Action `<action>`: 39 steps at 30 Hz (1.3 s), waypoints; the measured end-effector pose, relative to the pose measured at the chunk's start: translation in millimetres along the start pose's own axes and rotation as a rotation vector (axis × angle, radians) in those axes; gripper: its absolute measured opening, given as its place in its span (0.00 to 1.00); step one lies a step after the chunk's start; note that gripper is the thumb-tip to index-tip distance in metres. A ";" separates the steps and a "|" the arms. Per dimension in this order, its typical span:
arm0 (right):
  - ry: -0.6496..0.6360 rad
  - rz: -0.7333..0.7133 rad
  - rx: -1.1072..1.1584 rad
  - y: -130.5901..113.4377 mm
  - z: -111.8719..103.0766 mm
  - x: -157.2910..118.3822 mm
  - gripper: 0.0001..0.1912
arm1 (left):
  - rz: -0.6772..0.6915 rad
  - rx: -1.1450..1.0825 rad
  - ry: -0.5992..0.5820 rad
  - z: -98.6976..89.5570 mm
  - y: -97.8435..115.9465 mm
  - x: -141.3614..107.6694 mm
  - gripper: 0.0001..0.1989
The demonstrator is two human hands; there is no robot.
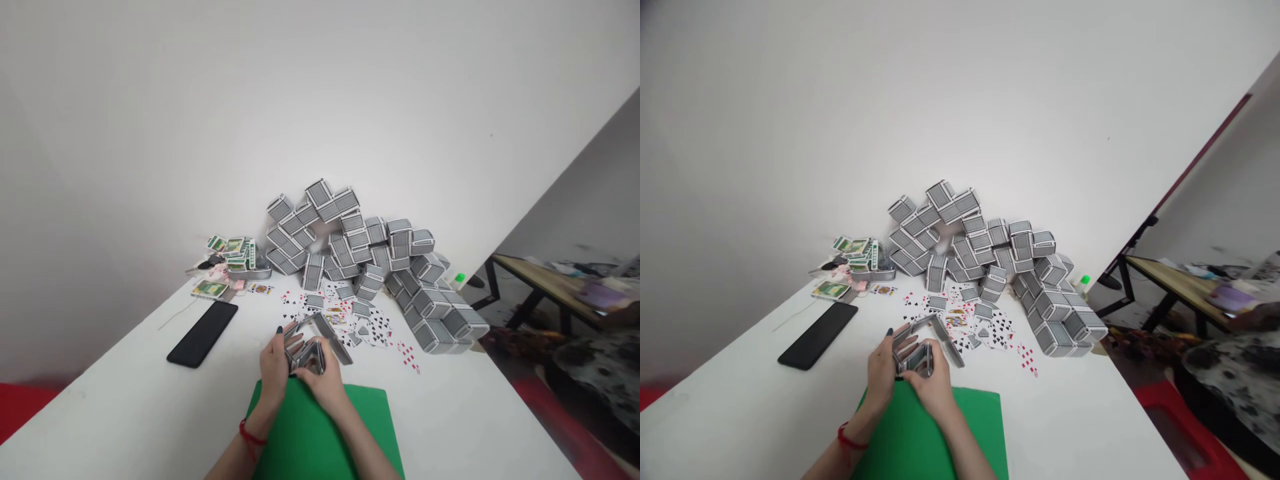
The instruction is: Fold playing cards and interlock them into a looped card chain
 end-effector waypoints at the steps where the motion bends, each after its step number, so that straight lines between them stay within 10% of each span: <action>1: -0.009 0.011 0.008 0.1 0.4 0.4 0.23 | 0.002 0.008 0.010 -1.1 -0.7 0.4 0.16; 21: 0.006 -0.013 -0.126 6.1 -4.8 13.4 0.20 | 0.001 0.134 -0.030 3.6 -2.3 3.4 0.16; 29: -0.182 -0.154 -0.125 5.5 -6.2 22.6 0.48 | 0.100 -0.033 0.065 -3.7 23.9 9.6 0.12; 35: -0.055 -0.169 -0.262 23.8 -43.1 55.0 0.16 | 0.213 -0.132 0.134 -13.3 33.0 16.3 0.14; 39: -0.084 -0.028 -0.741 41.9 -77.9 88.2 0.20 | 0.177 -0.170 0.138 -13.0 30.4 18.2 0.15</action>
Point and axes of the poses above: each hand's wrist, its own x-axis towards the middle knuckle, its own z-axis out of the palm, y = z × x, the point moved 1 cm from there along x, towards the middle knuckle, and after that the axes turned 7 degrees about -z, right-handed, at the moved point
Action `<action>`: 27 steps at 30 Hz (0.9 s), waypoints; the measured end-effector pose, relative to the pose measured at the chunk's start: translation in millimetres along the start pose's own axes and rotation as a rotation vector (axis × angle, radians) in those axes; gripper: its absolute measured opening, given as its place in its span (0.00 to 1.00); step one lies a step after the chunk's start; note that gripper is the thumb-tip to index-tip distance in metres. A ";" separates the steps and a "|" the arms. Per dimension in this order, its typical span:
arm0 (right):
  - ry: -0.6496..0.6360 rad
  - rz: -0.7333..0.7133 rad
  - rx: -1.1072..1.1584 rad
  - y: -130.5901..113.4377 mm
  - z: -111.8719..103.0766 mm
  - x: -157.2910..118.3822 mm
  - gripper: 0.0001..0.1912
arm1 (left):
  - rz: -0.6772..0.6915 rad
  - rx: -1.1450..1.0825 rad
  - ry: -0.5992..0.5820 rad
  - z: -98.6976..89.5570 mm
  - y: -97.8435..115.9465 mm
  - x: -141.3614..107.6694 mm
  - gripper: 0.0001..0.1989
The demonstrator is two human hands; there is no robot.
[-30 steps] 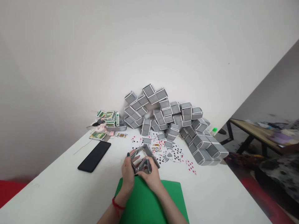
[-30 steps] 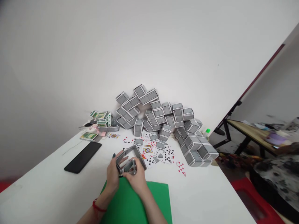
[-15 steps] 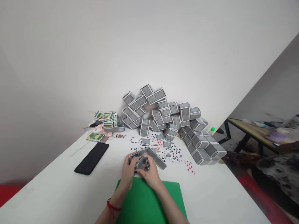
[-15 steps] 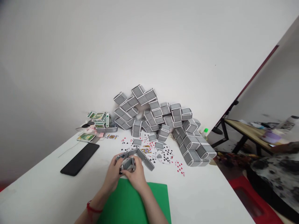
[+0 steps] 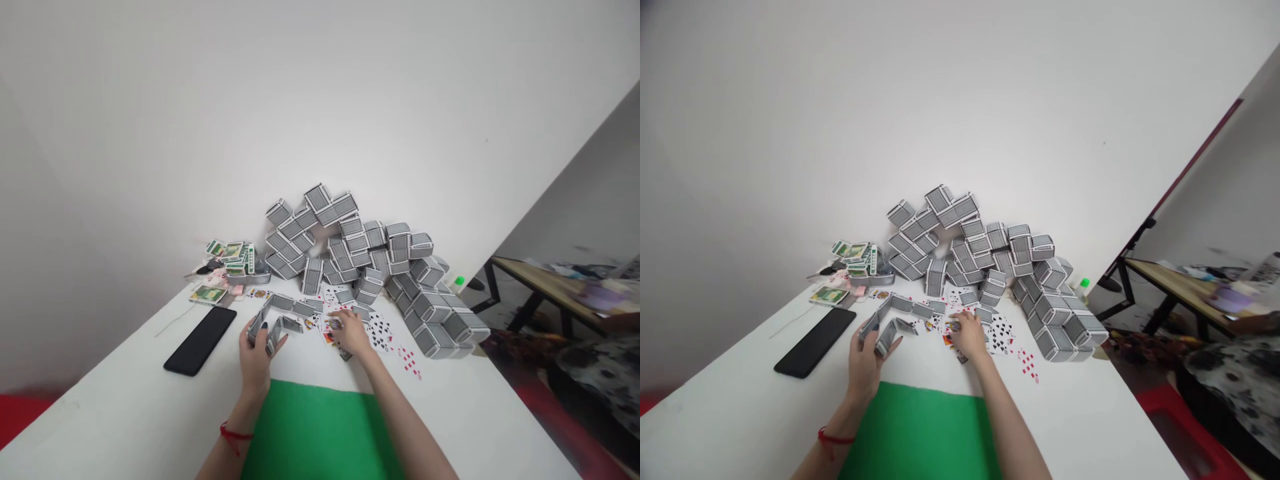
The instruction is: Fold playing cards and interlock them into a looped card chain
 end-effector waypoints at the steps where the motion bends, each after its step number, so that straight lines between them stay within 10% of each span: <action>1: -0.008 0.017 -0.023 7.1 -2.7 5.1 0.20 | -0.010 -0.006 0.000 0.1 -0.7 0.3 0.16; 11: -0.004 -0.039 0.049 7.8 -16.6 4.2 0.04 | -0.047 -0.003 0.001 -1.5 -3.1 1.8 0.14; 17: 0.059 -0.132 0.544 -23.1 -8.8 -35.8 0.15 | -0.050 0.000 -0.019 -0.8 -5.5 0.1 0.13; 27: 0.124 -0.122 0.612 -39.6 9.3 -53.5 0.15 | -0.038 -0.012 0.018 -2.2 -6.7 3.4 0.12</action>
Point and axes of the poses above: each hand's wrist, its own x-axis towards the middle knuckle, its own z-axis out of the palm, y = z × x, the point moved 1 cm from there along x, towards the middle knuckle, and after that the axes turned 7 degrees about -z, right-handed, at the moved point
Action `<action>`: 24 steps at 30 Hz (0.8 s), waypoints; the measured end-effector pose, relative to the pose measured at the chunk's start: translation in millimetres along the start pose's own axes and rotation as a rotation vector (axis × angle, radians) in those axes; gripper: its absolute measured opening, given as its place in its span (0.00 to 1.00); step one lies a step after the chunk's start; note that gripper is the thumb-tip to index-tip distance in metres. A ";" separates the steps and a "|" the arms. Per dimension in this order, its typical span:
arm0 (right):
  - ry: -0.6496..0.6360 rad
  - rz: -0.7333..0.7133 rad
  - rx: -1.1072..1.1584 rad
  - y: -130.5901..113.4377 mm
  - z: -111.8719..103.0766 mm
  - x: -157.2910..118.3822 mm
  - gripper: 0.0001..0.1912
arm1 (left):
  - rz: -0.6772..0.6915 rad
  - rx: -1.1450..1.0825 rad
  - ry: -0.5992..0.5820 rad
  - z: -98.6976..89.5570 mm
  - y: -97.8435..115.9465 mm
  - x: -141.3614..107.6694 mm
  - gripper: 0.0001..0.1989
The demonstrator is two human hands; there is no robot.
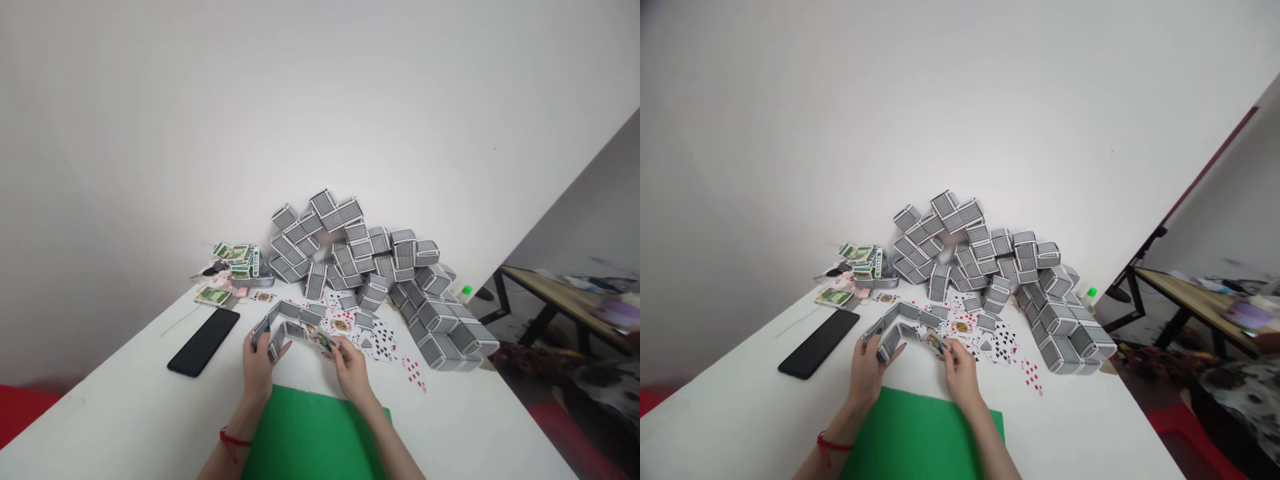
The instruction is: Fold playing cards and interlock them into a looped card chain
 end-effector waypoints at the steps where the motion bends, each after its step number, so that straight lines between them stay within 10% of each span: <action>1: 0.001 0.003 -0.010 1.2 0.7 -0.7 0.14 | 0.001 0.001 -0.001 -0.3 -0.2 0.0 0.12; 24: 0.007 0.108 0.318 -10.8 0.3 -1.2 0.15 | -0.020 -0.012 -0.004 0.2 1.1 -1.1 0.07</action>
Point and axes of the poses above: each hand's wrist, its own x-axis towards the middle knuckle, its own z-axis out of the palm, y = z × x, the point moved 1 cm from there along x, towards the middle knuckle, and after that the axes turned 7 degrees about -z, right-handed, at the moved point
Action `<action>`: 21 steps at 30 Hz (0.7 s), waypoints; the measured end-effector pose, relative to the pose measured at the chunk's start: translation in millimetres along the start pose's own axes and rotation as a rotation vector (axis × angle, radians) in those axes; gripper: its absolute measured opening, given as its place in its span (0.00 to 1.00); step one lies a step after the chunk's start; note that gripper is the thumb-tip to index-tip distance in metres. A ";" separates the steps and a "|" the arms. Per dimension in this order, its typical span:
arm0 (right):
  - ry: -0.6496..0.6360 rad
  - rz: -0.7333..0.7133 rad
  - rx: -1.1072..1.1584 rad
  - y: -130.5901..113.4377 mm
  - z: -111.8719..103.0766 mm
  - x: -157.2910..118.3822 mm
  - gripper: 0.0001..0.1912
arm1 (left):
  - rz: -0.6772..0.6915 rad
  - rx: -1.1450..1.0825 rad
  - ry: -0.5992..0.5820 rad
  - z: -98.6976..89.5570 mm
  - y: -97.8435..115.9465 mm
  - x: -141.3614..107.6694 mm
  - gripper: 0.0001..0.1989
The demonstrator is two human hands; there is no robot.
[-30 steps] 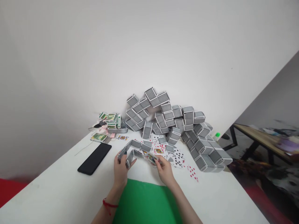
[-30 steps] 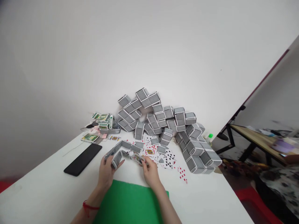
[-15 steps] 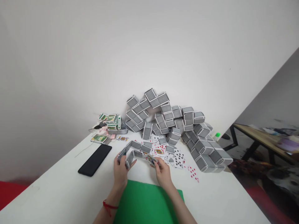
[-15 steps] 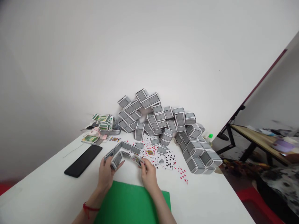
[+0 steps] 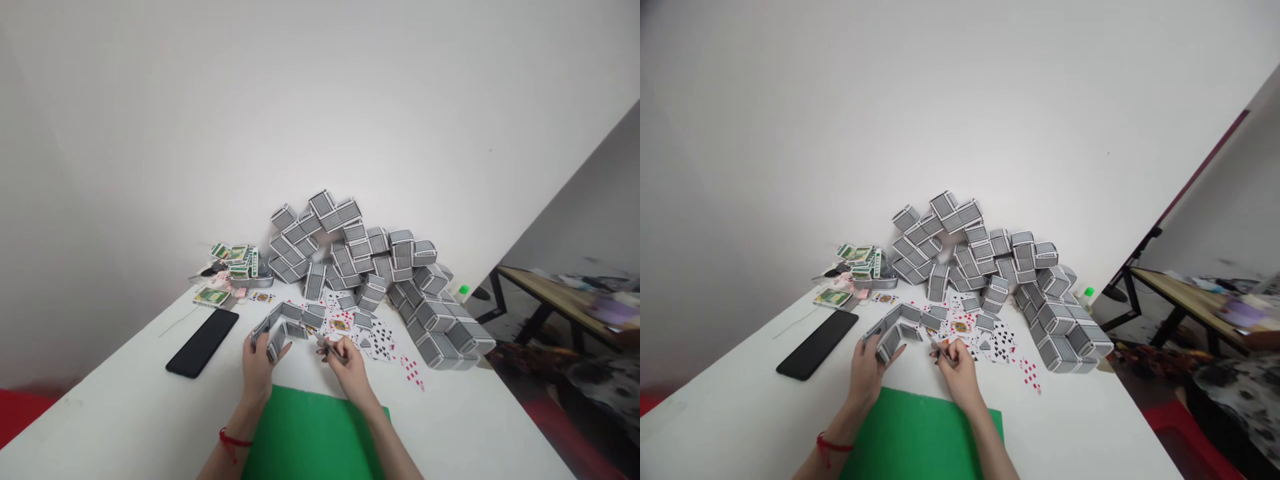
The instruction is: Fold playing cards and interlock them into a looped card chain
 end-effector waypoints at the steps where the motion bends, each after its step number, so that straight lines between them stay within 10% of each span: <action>1: 0.002 0.000 -0.002 -0.2 -1.6 0.4 0.16 | -0.002 -0.002 -0.004 -0.1 -0.4 0.3 0.07; 14: 0.080 0.090 0.036 10.3 -8.7 -0.4 0.19 | -0.023 0.010 -0.017 1.3 0.1 -0.8 0.05; 21: 0.168 -0.096 -0.217 1.8 -4.9 4.0 0.09 | -0.024 0.020 -0.007 1.8 -1.3 -1.0 0.06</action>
Point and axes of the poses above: each hand's wrist, its own x-axis towards the middle knuckle, its own z-axis out of the palm, y = z × x, the point moved 1 cm from there along x, towards the middle knuckle, and after that the axes turned 7 degrees about -z, right-handed, at the moved point
